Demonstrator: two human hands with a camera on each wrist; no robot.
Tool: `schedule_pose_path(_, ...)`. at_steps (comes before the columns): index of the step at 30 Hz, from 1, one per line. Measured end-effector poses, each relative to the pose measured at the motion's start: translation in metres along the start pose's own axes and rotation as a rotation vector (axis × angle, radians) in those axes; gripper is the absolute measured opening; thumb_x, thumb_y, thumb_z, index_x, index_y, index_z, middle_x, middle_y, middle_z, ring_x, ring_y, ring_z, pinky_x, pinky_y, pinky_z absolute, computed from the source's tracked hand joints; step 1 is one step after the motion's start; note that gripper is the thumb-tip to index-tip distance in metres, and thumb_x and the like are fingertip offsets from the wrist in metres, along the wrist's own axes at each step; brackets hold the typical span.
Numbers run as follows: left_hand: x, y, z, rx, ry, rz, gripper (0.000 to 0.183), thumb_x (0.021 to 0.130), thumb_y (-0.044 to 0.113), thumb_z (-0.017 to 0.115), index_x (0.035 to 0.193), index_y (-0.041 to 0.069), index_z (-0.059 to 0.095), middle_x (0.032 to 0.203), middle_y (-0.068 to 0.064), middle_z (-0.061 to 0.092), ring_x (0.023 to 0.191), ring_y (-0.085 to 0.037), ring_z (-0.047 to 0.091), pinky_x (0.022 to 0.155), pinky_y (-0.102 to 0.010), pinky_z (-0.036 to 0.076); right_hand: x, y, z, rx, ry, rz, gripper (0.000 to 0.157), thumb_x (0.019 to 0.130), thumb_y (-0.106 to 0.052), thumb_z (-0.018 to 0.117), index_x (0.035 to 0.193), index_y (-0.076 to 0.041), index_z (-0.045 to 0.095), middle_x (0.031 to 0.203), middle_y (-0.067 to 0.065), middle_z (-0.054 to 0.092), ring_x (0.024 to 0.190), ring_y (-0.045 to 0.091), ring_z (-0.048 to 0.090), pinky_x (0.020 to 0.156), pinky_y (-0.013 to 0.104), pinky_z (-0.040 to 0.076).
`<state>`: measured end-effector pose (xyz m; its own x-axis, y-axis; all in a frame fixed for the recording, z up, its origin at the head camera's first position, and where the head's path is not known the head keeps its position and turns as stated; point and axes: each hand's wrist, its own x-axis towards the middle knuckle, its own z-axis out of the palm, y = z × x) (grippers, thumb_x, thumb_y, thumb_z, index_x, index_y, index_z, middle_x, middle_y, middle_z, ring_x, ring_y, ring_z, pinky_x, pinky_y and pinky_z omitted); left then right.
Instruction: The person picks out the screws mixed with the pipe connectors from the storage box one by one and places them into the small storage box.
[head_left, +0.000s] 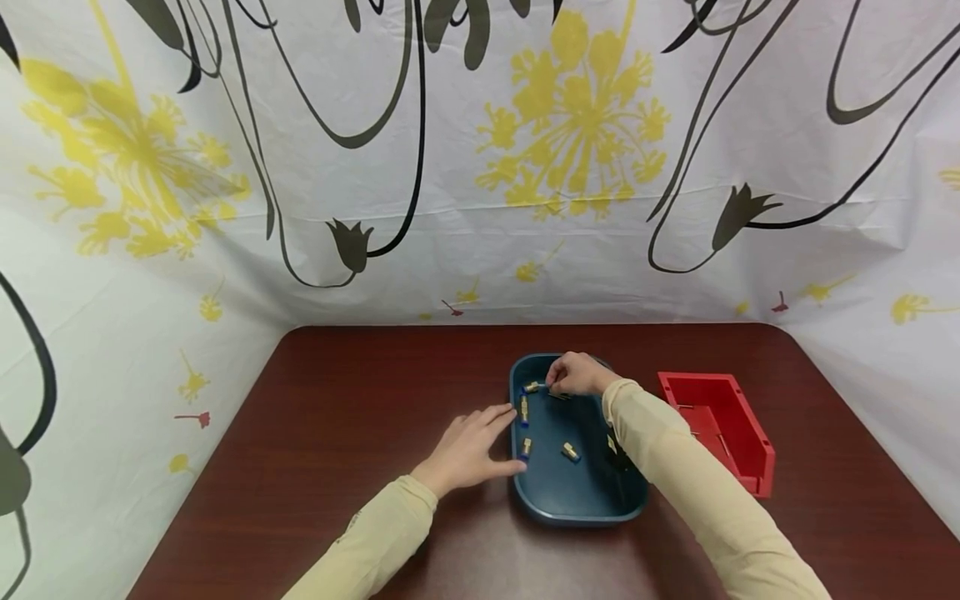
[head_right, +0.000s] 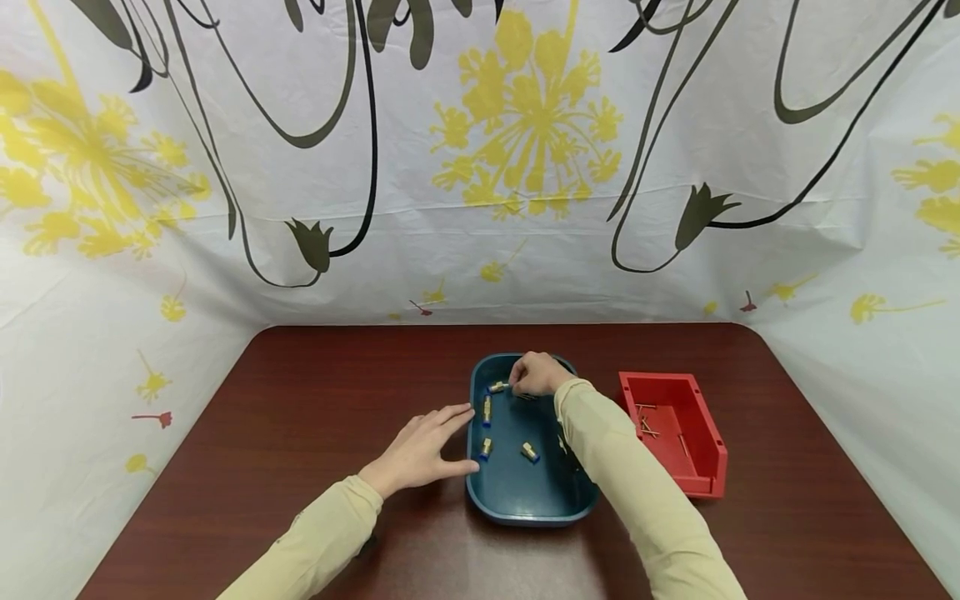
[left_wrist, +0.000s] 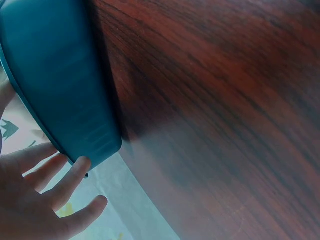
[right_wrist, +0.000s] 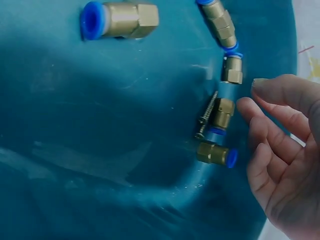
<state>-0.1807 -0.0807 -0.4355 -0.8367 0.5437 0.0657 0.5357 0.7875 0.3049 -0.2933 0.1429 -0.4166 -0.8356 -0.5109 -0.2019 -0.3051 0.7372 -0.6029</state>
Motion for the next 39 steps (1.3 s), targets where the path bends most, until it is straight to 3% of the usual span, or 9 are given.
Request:
schedule_pose_path(20,-0.001,0.002,-0.002,0.004,-0.004,0.001,0.077,0.076,0.062,0.052,0.135,0.014,0.038,0.136,-0.001,0.034,0.117,-0.02,0.039,0.092,-0.044,0.032,0.003,0.011,0.007,-0.094,0.046,0.052,0.01,0.08,-0.006,0.06,0.087,-0.003,0.065,0.077,0.001,0.059,0.066,0.014,0.052,0.064,0.032,0.045)
schedule_pose_path(39,-0.001,0.0,-0.001,-0.001,0.003,0.002,0.077,0.076,0.062,0.051,0.135,0.014,0.038,0.136,-0.001,0.036,0.116,-0.019,0.039,0.092,-0.043,0.032,0.003,0.008,0.025,-0.126,0.013,0.082,0.012,0.074,-0.005,0.067,0.085,-0.009,0.064,0.075,0.0,0.056,0.066,0.014,0.052,0.061,0.032,0.044)
